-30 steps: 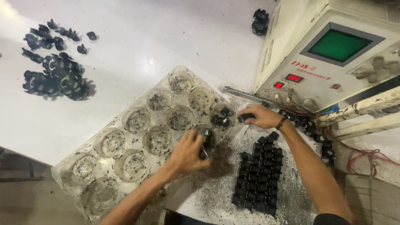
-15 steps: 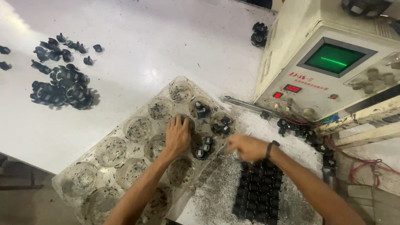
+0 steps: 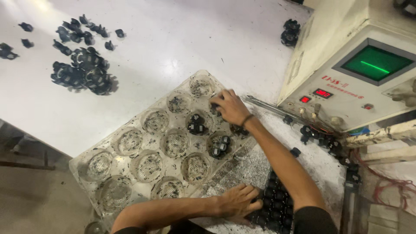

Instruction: The person trims the edges of black charcoal briquettes arranged in a grid on a workbench, using a heated handheld tool to shave and smooth each piece one at a time. They then test pieces with a bench testing machine and arrange the finished briquettes into a molded tray.

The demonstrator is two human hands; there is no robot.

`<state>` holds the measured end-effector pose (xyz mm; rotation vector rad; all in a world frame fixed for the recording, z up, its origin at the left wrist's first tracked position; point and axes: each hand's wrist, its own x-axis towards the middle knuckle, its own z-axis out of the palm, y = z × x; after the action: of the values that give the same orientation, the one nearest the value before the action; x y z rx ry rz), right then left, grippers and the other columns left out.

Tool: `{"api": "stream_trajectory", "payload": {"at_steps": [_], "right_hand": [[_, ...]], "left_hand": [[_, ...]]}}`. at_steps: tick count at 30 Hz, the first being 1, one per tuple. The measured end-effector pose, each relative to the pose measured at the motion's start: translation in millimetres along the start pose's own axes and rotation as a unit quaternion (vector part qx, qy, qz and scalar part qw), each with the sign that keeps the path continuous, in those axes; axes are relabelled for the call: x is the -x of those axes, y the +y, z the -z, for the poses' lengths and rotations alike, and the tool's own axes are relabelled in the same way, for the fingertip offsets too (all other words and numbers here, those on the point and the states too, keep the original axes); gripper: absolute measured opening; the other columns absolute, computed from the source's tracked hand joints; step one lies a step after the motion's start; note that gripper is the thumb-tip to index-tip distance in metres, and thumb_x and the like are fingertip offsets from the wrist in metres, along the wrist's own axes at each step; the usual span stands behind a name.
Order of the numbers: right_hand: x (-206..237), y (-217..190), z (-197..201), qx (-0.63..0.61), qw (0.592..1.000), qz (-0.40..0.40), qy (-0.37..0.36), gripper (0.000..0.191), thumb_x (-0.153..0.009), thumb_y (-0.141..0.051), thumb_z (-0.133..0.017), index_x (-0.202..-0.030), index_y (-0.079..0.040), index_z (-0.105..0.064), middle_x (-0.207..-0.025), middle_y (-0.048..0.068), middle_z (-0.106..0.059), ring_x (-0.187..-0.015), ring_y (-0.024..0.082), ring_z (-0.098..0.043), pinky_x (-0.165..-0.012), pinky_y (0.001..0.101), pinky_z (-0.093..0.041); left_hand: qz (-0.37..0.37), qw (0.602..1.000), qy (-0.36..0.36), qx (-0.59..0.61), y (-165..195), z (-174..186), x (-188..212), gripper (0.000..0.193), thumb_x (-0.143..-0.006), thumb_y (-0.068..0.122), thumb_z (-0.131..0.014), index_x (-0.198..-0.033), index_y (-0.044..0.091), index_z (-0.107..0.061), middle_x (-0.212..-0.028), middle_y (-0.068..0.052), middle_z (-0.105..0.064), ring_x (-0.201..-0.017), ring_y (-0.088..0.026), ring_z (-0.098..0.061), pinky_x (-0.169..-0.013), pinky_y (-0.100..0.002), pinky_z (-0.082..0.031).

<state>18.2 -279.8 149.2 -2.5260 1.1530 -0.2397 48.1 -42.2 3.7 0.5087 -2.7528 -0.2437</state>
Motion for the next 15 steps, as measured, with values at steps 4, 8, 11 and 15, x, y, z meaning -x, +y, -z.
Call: {"api": "stream_trajectory", "payload": {"at_steps": [4, 8, 11, 15], "right_hand": [[-59.6, -31.3, 6.2, 0.117, 0.991, 0.041, 0.045, 0.049, -0.091, -0.005, -0.063, -0.139, -0.012, -0.061, -0.147, 0.016, -0.046, -0.142, 0.036, -0.035, -0.107, 0.0543, -0.039], [-29.0, 7.1, 21.5, -0.092, 0.993, 0.076, 0.008, 0.077, -0.078, 0.022, -0.045, -0.141, -0.018, -0.063, -0.163, 0.013, -0.037, -0.15, 0.03, -0.034, -0.121, 0.0458, -0.034], [39.7, 57.2, 37.9, -0.137, 0.99, -0.029, -0.033, 0.053, -0.086, 0.006, -0.061, -0.131, -0.023, -0.065, -0.157, 0.008, -0.047, -0.141, 0.026, -0.048, -0.112, 0.0394, -0.048], [136.1, 107.1, 36.1, -0.061, 0.957, -0.1, -0.265, 0.057, -0.08, 0.011, -0.057, -0.124, -0.023, -0.072, -0.141, 0.005, -0.06, -0.131, 0.023, -0.056, -0.106, 0.0397, -0.051]], "left_hand": [[0.016, 0.998, -0.043, 0.038, -12.1, 12.9, -8.1, 0.077, -0.081, 0.075, -0.061, -0.12, 0.009, -0.053, -0.117, -0.017, -0.053, -0.103, -0.03, -0.053, -0.084, -0.045, -0.048], [0.144, 0.987, -0.048, 0.044, -74.3, 88.2, 8.6, 0.072, -0.08, 0.064, -0.071, -0.119, 0.006, -0.054, -0.109, -0.016, -0.051, -0.099, -0.028, -0.051, -0.083, -0.048, -0.052], [0.38, 0.924, 0.026, -0.023, -158.7, 154.2, 32.5, 0.091, -0.073, 0.058, -0.078, -0.134, -0.003, -0.049, -0.136, -0.025, -0.046, -0.124, -0.04, -0.045, -0.102, -0.057, -0.043], [0.488, 0.867, 0.068, -0.077, -215.3, 194.2, 61.6, 0.081, -0.092, 0.061, -0.063, -0.143, 0.001, -0.045, -0.15, -0.028, -0.042, -0.136, -0.045, -0.042, -0.114, -0.058, -0.04]]}}
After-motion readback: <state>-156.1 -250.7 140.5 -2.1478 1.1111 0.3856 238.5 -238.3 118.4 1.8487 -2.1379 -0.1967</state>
